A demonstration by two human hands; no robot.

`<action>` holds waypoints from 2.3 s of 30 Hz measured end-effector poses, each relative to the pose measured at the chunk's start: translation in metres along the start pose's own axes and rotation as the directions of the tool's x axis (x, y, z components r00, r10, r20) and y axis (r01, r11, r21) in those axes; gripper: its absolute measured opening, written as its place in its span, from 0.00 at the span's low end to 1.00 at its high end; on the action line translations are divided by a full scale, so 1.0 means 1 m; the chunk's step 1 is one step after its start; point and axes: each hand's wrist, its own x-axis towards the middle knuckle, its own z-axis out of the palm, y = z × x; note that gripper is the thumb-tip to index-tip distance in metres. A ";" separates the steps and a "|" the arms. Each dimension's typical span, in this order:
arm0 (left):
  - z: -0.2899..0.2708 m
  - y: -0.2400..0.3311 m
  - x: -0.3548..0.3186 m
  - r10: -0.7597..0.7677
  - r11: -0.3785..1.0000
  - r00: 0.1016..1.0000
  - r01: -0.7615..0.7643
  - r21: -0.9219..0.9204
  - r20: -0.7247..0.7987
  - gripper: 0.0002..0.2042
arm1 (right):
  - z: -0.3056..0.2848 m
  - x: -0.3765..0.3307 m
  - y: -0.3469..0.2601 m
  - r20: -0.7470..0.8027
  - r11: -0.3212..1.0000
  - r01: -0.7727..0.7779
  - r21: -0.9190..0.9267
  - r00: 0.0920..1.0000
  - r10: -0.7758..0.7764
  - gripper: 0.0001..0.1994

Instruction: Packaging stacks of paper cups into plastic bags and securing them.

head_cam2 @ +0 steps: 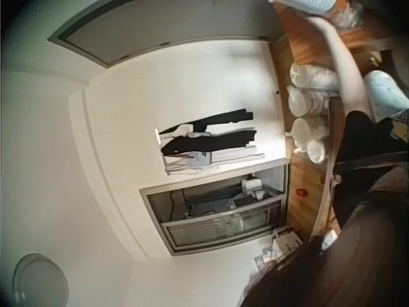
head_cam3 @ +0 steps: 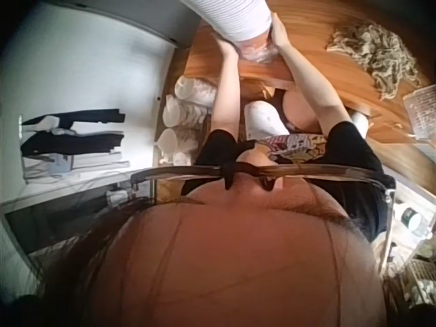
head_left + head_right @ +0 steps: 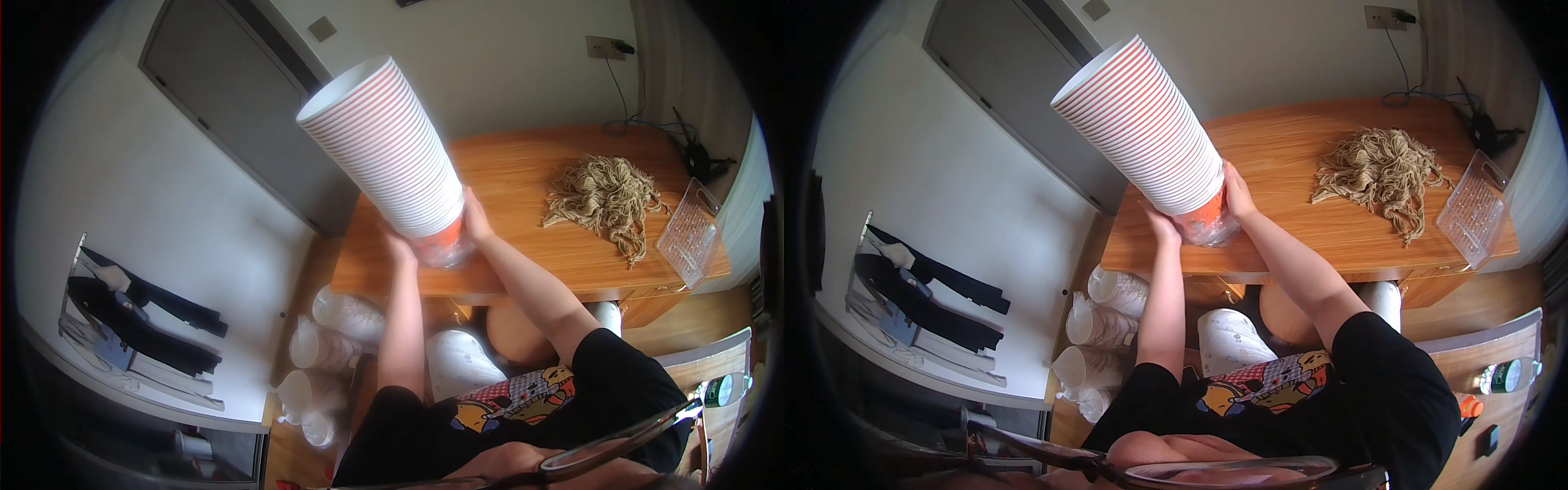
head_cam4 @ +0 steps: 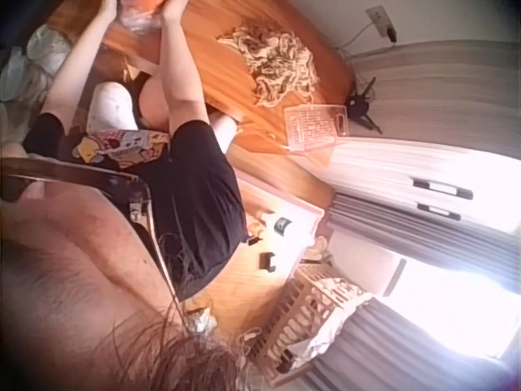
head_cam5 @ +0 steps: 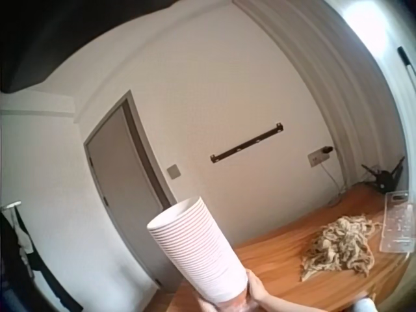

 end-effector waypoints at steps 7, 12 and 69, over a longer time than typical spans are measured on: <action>0.055 0.168 0.019 0.701 0.576 0.689 -0.700 0.422 0.186 0.24 | -0.005 -0.016 -0.012 0.175 0.572 0.600 -0.560 0.760 -0.626 0.40; 0.117 0.258 0.018 0.688 0.002 0.389 -0.845 0.534 0.612 0.20 | 0.013 -0.038 -0.012 0.349 0.266 0.646 -0.715 0.661 -0.665 0.47; 0.156 0.348 -0.070 0.496 0.204 0.476 -0.877 0.435 0.726 0.07 | 0.017 -0.057 -0.044 0.310 0.399 0.624 -0.672 0.726 -0.614 0.27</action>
